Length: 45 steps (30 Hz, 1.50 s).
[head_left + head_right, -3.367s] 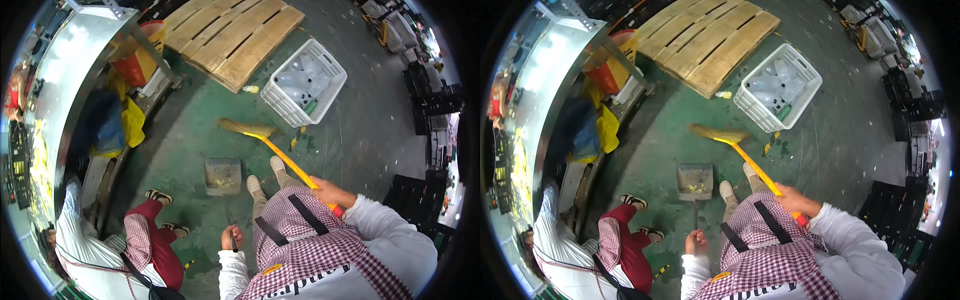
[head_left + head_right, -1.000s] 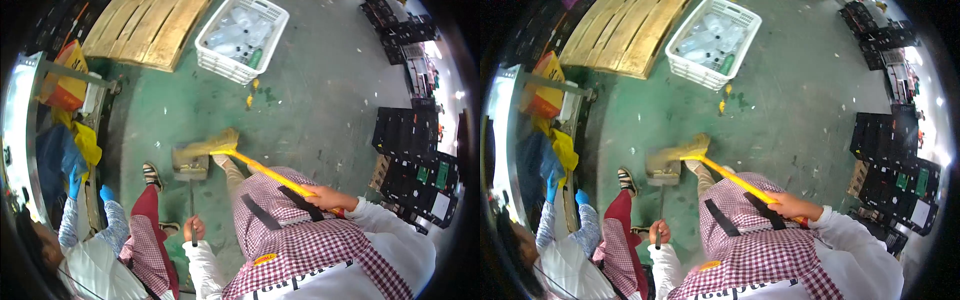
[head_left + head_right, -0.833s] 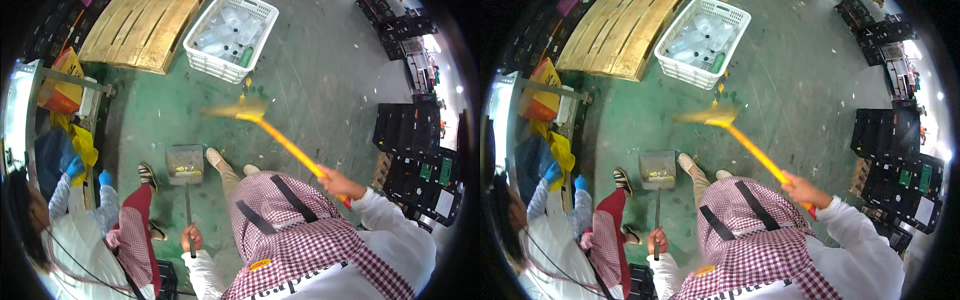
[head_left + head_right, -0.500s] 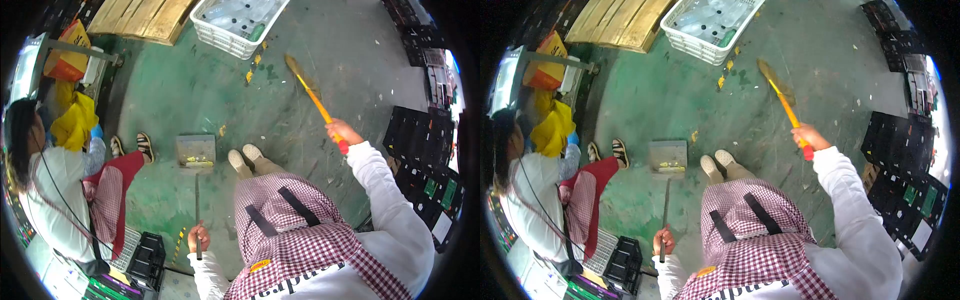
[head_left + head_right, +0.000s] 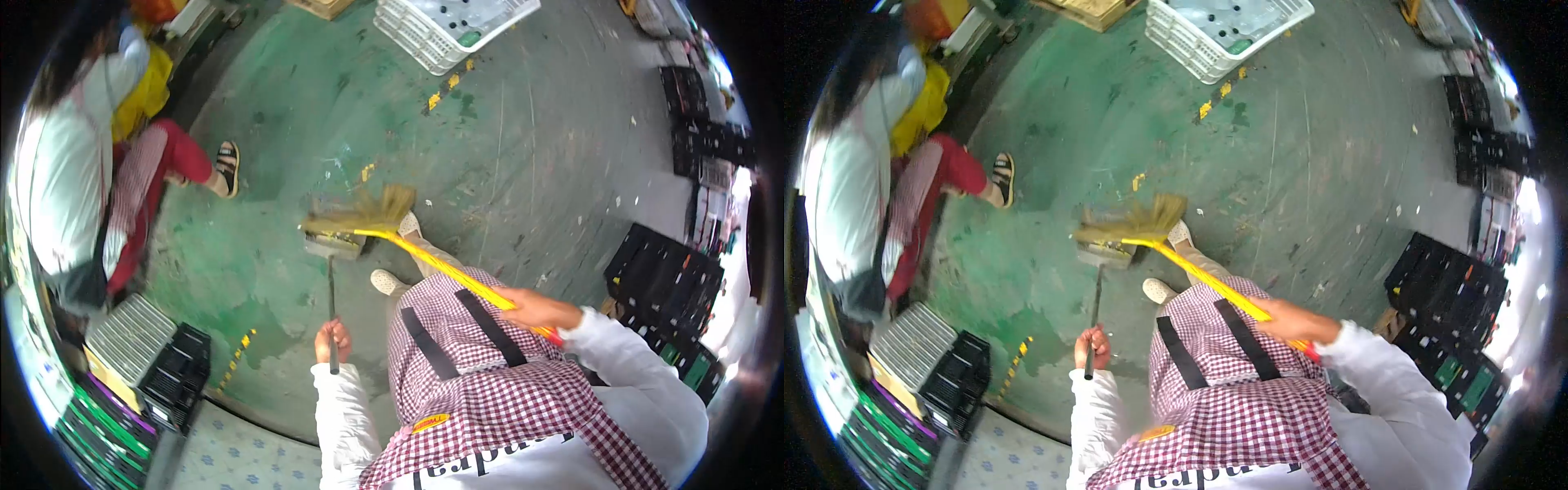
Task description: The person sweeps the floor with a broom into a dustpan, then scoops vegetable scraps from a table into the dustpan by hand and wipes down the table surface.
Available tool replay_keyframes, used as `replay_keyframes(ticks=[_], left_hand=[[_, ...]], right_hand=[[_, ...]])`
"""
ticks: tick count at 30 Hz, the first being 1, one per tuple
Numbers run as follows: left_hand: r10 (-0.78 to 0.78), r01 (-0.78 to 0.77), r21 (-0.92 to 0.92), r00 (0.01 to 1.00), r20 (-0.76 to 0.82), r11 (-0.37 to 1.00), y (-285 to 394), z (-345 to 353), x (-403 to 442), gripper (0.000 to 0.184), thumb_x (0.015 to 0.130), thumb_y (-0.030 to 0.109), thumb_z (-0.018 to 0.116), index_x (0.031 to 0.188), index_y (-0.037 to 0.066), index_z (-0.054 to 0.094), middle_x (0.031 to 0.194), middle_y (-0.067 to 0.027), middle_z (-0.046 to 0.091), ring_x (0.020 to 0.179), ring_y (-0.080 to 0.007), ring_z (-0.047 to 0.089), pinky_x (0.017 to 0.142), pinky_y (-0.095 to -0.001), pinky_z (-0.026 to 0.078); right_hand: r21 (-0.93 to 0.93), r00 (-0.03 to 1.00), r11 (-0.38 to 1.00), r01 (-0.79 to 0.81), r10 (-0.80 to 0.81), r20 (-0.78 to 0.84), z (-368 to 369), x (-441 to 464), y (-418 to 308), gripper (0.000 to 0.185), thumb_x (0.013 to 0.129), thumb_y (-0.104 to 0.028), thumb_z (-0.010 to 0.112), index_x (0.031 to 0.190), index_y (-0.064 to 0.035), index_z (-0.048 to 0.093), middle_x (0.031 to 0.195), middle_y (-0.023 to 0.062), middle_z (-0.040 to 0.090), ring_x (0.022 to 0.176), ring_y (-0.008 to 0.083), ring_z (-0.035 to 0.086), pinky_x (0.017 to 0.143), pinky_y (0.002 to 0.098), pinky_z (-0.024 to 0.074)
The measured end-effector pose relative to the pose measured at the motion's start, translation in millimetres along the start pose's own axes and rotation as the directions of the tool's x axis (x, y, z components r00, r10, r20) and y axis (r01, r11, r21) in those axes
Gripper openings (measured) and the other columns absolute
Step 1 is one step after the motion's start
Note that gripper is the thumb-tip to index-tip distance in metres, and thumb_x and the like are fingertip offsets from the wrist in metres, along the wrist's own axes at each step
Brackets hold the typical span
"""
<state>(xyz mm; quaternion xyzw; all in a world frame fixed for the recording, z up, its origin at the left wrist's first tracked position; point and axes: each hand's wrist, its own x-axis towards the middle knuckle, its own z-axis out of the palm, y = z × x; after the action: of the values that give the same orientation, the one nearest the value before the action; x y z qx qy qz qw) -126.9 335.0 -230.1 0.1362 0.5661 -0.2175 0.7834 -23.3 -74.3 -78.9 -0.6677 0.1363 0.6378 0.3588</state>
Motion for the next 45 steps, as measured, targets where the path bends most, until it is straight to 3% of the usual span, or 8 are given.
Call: replay_keyframes(ticks=[3,5,12,18,21,29,36,45], left_hand=[[-0.012,0.016,-0.055,0.997,0.073,0.998,15,-9,31,0.018,0.087,0.010,0.043,0.070,0.011,0.039,0.054,0.0019,0.033,0.041,-0.0101,0.029,0.037,-0.0249,0.021],[-0.045,0.058,-0.135,0.994,0.095,0.989,2,-15,30,0.019,0.087,0.010,0.042,0.069,0.012,0.037,0.057,0.0030,0.033,0.043,-0.0093,0.030,0.038,-0.0247,0.022],[-0.028,0.035,-0.181,0.999,0.044,0.983,-4,-41,31,0.010,0.087,0.009,0.040,0.081,0.003,0.045,0.054,0.0034,0.032,0.042,-0.0080,0.031,0.036,-0.0224,0.023],[0.120,-0.099,-0.389,0.992,0.032,0.916,-43,-93,24,0.014,0.087,0.008,0.042,0.094,-0.003,0.049,0.057,0.0021,0.034,0.042,-0.0079,0.032,0.036,-0.0215,0.024],[0.099,-0.065,-0.500,0.994,0.042,0.863,-68,-121,5,0.015,0.087,0.008,0.042,0.094,-0.003,0.050,0.057,0.0021,0.034,0.042,-0.0077,0.032,0.036,-0.0214,0.025],[0.109,-0.105,-0.664,0.993,-0.036,0.740,-143,-197,-22,0.009,0.084,0.008,0.048,0.092,0.003,0.048,0.056,0.0017,0.036,0.041,-0.0076,0.033,0.035,-0.0220,0.024],[0.085,-0.163,-0.736,0.986,-0.143,0.657,-201,-228,-11,0.012,0.084,0.009,0.048,0.095,0.008,0.046,0.057,0.0015,0.037,0.041,-0.0091,0.032,0.036,-0.0234,0.025],[0.159,-0.167,-0.784,0.983,-0.088,0.597,-265,-259,26,0.013,0.085,0.009,0.046,0.093,0.001,0.052,0.054,0.0021,0.034,0.039,-0.0078,0.032,0.033,-0.0222,0.024]], right_hand=[[-0.532,0.726,0.660,0.530,-0.678,-0.116,12,-8,-3,0.065,0.082,-0.015,0.055,0.138,-0.0085,0.023,0.076,0.0106,0.060,0.053,0.0149,0.054,0.046,0.0287,0.0444],[-0.176,0.983,0.973,-0.148,0.125,-0.135,-2,-54,-68,0.065,0.083,-0.012,0.055,0.139,-0.0117,0.023,0.069,0.0052,0.054,0.048,0.0105,0.049,0.042,0.0263,0.0421],[-0.114,0.958,0.992,0.048,-0.078,-0.275,-36,114,-120,0.066,0.082,-0.011,0.053,0.140,-0.0105,0.021,0.061,0.0018,0.046,0.045,0.0093,0.044,0.035,0.0272,0.0389],[-0.460,0.870,0.888,0.011,-0.235,-0.433,70,246,-80,0.063,0.077,-0.011,0.050,0.135,-0.0049,0.026,0.098,0.0314,0.056,0.093,0.0415,0.057,0.079,0.0416,0.0458],[-0.396,0.958,0.911,0.114,-0.206,-0.198,90,204,-83,0.055,0.079,-0.013,0.052,0.130,-0.0053,0.035,0.111,0.0275,0.053,0.104,0.0374,0.052,0.087,0.0393,0.0413],[-0.731,0.936,0.629,0.266,-0.348,0.041,88,134,-134,0.061,0.082,-0.022,0.057,0.132,0.0015,0.030,0.101,0.0309,0.055,0.095,0.0402,0.056,0.081,0.0394,0.0448],[-0.890,0.870,0.297,0.345,-0.457,0.184,150,321,-203,0.056,0.084,-0.017,0.049,0.131,0.0006,0.026,0.092,0.0264,0.059,0.084,0.0408,0.058,0.072,0.0466,0.0461],[-0.981,0.947,-0.130,0.143,-0.269,0.174,75,277,-47,0.059,0.079,-0.011,0.047,0.133,-0.0026,0.026,0.080,0.0205,0.061,0.070,0.0359,0.061,0.059,0.0444,0.0481]])
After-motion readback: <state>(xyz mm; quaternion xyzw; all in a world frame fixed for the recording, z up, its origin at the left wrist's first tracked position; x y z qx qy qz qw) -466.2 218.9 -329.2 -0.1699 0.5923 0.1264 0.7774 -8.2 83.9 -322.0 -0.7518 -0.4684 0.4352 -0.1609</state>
